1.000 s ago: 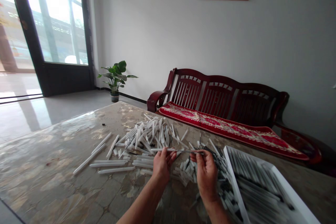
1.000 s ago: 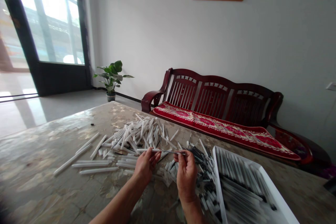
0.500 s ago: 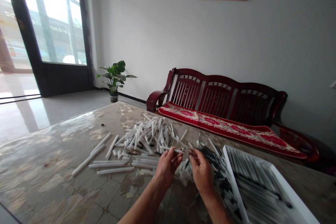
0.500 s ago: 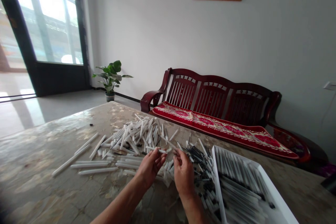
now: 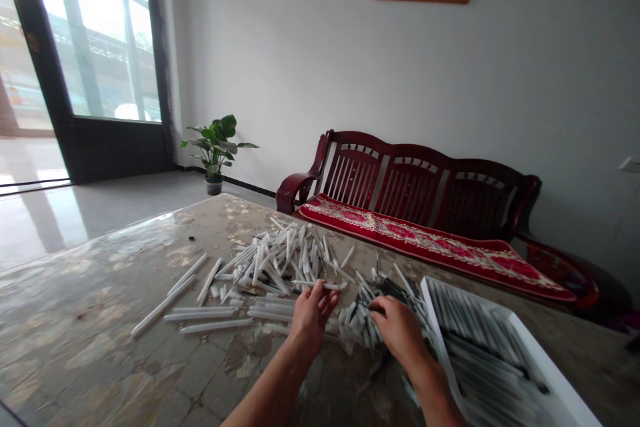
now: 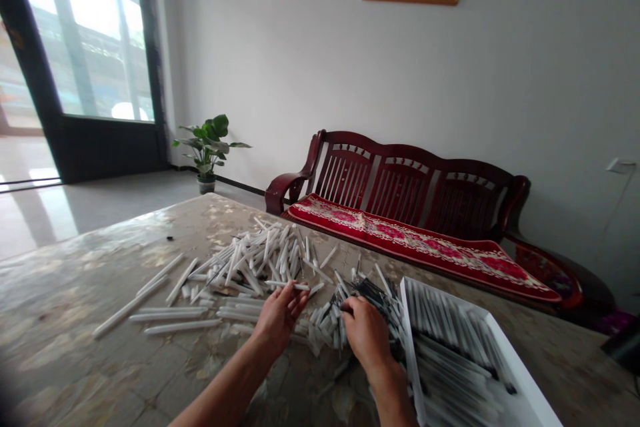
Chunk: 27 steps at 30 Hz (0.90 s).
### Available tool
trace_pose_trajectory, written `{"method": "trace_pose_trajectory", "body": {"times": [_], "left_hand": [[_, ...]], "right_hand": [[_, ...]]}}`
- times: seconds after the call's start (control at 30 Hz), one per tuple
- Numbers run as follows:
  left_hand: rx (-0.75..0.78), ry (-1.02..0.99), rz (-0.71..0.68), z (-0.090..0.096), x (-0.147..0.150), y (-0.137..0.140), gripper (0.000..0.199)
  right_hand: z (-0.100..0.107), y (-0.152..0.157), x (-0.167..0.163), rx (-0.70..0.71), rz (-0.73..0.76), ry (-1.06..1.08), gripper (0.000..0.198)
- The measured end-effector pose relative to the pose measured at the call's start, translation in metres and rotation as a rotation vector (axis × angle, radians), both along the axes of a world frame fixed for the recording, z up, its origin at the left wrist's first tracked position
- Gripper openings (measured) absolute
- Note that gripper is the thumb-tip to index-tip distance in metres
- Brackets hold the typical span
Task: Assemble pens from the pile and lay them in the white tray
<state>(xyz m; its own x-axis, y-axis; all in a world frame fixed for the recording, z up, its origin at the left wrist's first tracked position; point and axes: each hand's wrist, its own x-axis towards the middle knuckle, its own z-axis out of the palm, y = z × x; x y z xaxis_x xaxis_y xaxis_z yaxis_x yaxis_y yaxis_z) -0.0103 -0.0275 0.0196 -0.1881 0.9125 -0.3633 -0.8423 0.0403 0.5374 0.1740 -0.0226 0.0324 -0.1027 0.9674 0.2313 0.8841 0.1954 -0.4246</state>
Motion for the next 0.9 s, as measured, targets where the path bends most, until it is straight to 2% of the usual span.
{"method": "trace_pose_trajectory", "body": {"times": [0.2, 0.33, 0.4, 0.53, 0.67, 0.77, 0.9], "left_hand": [[-0.027, 0.021, 0.012, 0.002, -0.001, 0.000, 0.015], [-0.030, 0.030, 0.005, 0.003, -0.001, -0.001, 0.015], [-0.028, 0.031, 0.009, 0.003, -0.001, -0.001, 0.015], [-0.034, 0.029, 0.010, 0.003, -0.002, 0.000, 0.014], [-0.034, 0.040, 0.005, 0.002, -0.001, 0.000, 0.014], [-0.045, 0.047, 0.008, 0.001, -0.001, 0.000, 0.013], [-0.055, 0.045, 0.012, 0.003, -0.002, -0.001, 0.012]], "right_hand": [[-0.001, -0.006, -0.013, -0.169, 0.116, -0.129, 0.034], [0.000, -0.008, -0.018, -0.185, 0.225, -0.128, 0.043], [0.001, -0.007, -0.017, -0.177, 0.233, -0.110, 0.045], [0.006, 0.000, 0.001, -0.079, 0.039, -0.109, 0.030], [0.005, 0.002, 0.026, -0.009, -0.154, -0.336, 0.040], [-0.003, 0.000, 0.038, -0.046, -0.186, -0.433, 0.042], [-0.014, -0.001, 0.045, -0.076, -0.153, -0.440, 0.041]]}}
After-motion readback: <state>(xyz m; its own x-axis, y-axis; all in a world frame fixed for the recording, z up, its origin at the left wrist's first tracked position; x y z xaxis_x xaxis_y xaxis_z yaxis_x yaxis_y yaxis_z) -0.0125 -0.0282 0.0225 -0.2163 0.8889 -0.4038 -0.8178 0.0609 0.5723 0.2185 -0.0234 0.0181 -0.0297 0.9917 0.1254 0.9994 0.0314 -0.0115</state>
